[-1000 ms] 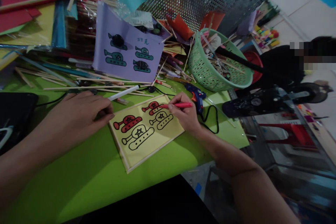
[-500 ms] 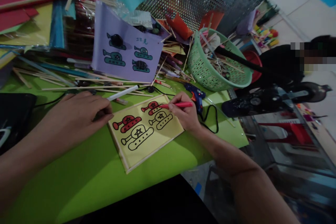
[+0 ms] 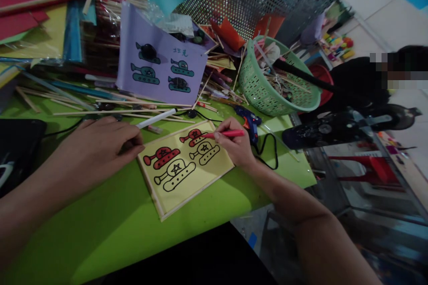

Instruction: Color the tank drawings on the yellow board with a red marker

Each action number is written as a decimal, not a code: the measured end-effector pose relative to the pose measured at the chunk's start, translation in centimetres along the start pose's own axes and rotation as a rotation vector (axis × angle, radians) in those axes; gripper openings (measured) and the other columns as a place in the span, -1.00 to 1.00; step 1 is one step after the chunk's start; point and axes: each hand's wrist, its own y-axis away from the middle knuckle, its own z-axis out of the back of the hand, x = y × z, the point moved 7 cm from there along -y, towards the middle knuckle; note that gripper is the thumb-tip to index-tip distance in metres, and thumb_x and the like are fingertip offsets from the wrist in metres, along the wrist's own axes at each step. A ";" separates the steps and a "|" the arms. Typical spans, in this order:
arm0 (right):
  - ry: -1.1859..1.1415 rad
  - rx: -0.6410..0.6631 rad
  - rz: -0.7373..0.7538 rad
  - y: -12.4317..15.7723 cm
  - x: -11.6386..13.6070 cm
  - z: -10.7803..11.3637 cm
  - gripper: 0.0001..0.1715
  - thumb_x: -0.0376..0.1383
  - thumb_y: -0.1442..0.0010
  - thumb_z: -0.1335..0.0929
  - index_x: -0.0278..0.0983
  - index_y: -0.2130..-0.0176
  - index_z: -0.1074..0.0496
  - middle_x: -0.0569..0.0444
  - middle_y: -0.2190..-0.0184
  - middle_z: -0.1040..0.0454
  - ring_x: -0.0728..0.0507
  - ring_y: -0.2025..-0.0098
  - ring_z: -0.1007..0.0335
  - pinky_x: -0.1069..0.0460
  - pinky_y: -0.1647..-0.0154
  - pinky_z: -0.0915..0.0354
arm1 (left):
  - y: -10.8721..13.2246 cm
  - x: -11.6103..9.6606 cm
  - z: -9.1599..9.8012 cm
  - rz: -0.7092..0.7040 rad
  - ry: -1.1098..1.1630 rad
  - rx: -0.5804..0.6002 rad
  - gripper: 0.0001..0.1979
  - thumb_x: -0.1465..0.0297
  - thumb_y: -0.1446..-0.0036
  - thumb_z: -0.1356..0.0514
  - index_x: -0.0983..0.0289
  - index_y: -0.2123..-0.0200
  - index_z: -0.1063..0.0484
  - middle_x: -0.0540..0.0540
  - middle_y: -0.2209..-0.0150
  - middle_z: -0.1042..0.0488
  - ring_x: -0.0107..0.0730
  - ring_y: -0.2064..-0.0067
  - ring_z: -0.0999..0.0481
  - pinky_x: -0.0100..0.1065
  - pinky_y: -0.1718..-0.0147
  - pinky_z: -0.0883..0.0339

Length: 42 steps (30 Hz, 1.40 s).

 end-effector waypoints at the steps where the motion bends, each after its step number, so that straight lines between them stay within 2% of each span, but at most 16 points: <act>1: 0.004 -0.005 -0.003 0.0 0.0 0.0 -0.87 -0.27 -0.24 -0.52 -0.14 0.32 -0.50 0.18 0.42 -0.48 -0.11 0.37 -0.37 -0.06 0.28 -0.30 | 0.0 -0.1 0.0 0.000 0.003 0.008 -0.68 0.07 -0.31 -0.07 0.04 0.35 -0.53 0.13 0.32 -0.65 0.09 0.12 -0.55 0.00 0.09 -0.25; 8: 0.023 -0.061 -0.023 0.0 -0.3 0.7 -0.86 -0.22 -0.23 -0.52 -0.12 0.32 -0.50 0.17 0.43 -0.49 -0.14 0.36 -0.37 -0.08 0.28 -0.33 | 0.0 -0.2 0.2 0.014 0.014 0.006 -0.65 0.04 -0.31 -0.06 0.04 0.36 -0.52 0.14 0.33 -0.64 0.11 0.14 -0.55 0.01 0.09 -0.26; 16: 0.008 -0.025 -0.019 0.0 -0.3 0.3 -0.87 -0.25 -0.24 -0.52 -0.14 0.32 -0.51 0.17 0.42 -0.49 -0.12 0.36 -0.38 -0.07 0.27 -0.31 | 0.0 -0.3 0.3 0.002 0.012 -0.006 -0.64 0.04 -0.32 -0.04 0.04 0.36 -0.53 0.13 0.33 -0.65 0.09 0.14 -0.57 -0.01 0.11 -0.24; 22: 0.031 -0.060 -0.012 0.0 -0.4 0.6 -0.86 -0.24 -0.23 -0.52 -0.12 0.33 -0.51 0.17 0.42 -0.51 -0.14 0.34 -0.38 -0.08 0.26 -0.34 | 0.0 -0.2 0.1 -0.016 0.007 -0.017 -0.66 0.06 -0.34 -0.06 0.04 0.35 -0.53 0.12 0.34 -0.65 0.11 0.14 -0.57 -0.01 0.11 -0.26; 42: 0.022 -0.038 -0.009 0.1 -0.3 0.3 -0.86 -0.24 -0.24 -0.53 -0.14 0.32 -0.51 0.17 0.41 -0.51 -0.12 0.35 -0.41 -0.07 0.26 -0.33 | 0.0 -0.4 0.4 0.008 0.006 0.004 -0.65 0.06 -0.31 -0.05 0.04 0.37 -0.53 0.15 0.33 -0.67 0.13 0.10 -0.60 0.03 0.12 -0.29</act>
